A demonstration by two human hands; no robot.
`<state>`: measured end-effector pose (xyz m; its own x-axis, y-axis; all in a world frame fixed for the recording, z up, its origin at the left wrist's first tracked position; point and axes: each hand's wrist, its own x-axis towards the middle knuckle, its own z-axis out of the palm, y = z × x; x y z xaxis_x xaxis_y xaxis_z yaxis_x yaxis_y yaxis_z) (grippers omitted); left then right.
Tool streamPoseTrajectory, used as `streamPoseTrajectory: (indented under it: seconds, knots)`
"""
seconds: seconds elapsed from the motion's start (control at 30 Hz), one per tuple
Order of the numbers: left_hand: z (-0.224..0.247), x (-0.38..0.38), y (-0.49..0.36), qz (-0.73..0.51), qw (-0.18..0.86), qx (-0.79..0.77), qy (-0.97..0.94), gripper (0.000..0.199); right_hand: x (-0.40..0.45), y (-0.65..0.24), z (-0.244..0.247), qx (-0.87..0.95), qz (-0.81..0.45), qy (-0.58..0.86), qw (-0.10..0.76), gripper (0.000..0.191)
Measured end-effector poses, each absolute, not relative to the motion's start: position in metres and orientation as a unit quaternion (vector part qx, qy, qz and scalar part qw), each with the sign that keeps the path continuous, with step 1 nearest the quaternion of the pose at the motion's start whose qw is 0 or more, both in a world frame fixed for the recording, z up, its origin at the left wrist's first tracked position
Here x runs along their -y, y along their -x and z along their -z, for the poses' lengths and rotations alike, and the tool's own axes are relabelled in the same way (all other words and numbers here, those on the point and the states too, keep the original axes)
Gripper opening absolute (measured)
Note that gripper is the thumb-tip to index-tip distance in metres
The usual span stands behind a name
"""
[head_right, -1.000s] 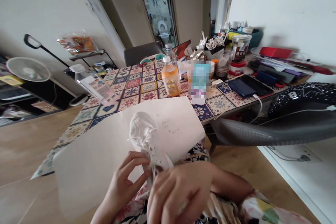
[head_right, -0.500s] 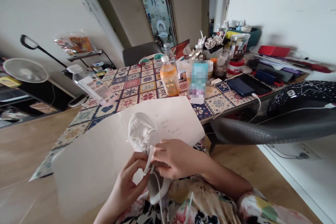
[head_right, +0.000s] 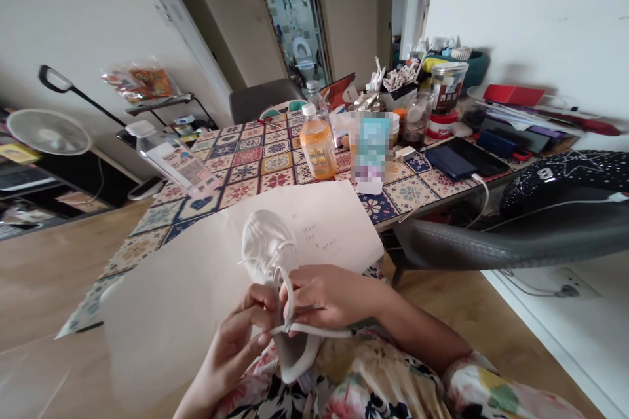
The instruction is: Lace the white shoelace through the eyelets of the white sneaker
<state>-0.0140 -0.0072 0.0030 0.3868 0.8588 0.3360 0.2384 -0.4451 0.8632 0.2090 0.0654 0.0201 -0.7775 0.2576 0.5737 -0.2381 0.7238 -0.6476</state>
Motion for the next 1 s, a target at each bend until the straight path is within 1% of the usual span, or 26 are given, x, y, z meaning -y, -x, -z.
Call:
streamPoseTrajectory:
  seconds: [0.07,0.1,0.13,0.23,0.33,0.47,0.57,0.63,0.73,0.77,0.83,0.93,1.0]
  knots:
    - [-0.004,0.010,0.016,-0.434,0.417,-0.353,-0.717,0.030,-0.068,-0.209,-0.020,0.855,-0.389,-0.010,0.342,0.042]
    - [-0.005,0.012,0.016,-0.451,0.435,-0.345,-0.699,0.034,-0.070,-0.209,-0.020,0.851,-0.393,-0.015,0.347,0.047]
    - [-0.005,0.013,0.016,-0.476,0.451,-0.333,-0.677,0.038,-0.071,-0.209,-0.020,0.845,-0.401,-0.020,0.354,0.048]
    - [-0.005,0.017,0.016,-0.564,0.482,-0.274,-0.612,0.047,-0.075,-0.208,-0.020,0.792,-0.471,-0.065,0.382,0.036]
    - [-0.005,0.017,0.022,-0.621,0.500,-0.214,-0.565,0.049,-0.075,-0.210,-0.020,0.709,-0.561,-0.120,0.412,0.025]
    - [-0.011,0.015,0.033,-0.658,0.485,-0.134,-0.560,0.043,-0.070,-0.215,-0.020,0.583,-0.635,-0.135,0.489,0.028]
    - [-0.021,0.019,0.031,-0.675,0.459,-0.117,-0.566,0.042,-0.067,-0.216,-0.017,0.482,-0.674,-0.086,0.553,0.025]
    - [-0.027,0.025,0.026,-0.666,0.464,-0.152,-0.564,0.040,-0.065,-0.214,-0.014,0.475,-0.648,-0.015,0.595,0.024]
    - [-0.029,0.032,0.019,-0.590,0.479,-0.221,-0.611,0.029,-0.060,-0.208,-0.010,0.530,-0.562,0.077,0.631,0.024]
    - [-0.027,0.032,0.017,-0.557,0.479,-0.244,-0.633,0.023,-0.058,-0.206,-0.009,0.555,-0.539,0.095,0.627,0.022]
    - [-0.022,0.030,0.014,-0.525,0.474,-0.304,-0.638,0.009,-0.053,-0.201,-0.009,0.647,-0.478,0.101,0.585,0.017]
    - [-0.012,0.020,0.007,-0.527,0.494,-0.382,-0.577,0.031,-0.047,-0.196,-0.010,0.797,-0.335,0.058,0.500,0.019]
    - [-0.008,0.015,0.003,-0.539,0.504,-0.398,-0.546,0.033,-0.047,-0.193,-0.011,0.822,-0.297,0.036,0.484,0.019]
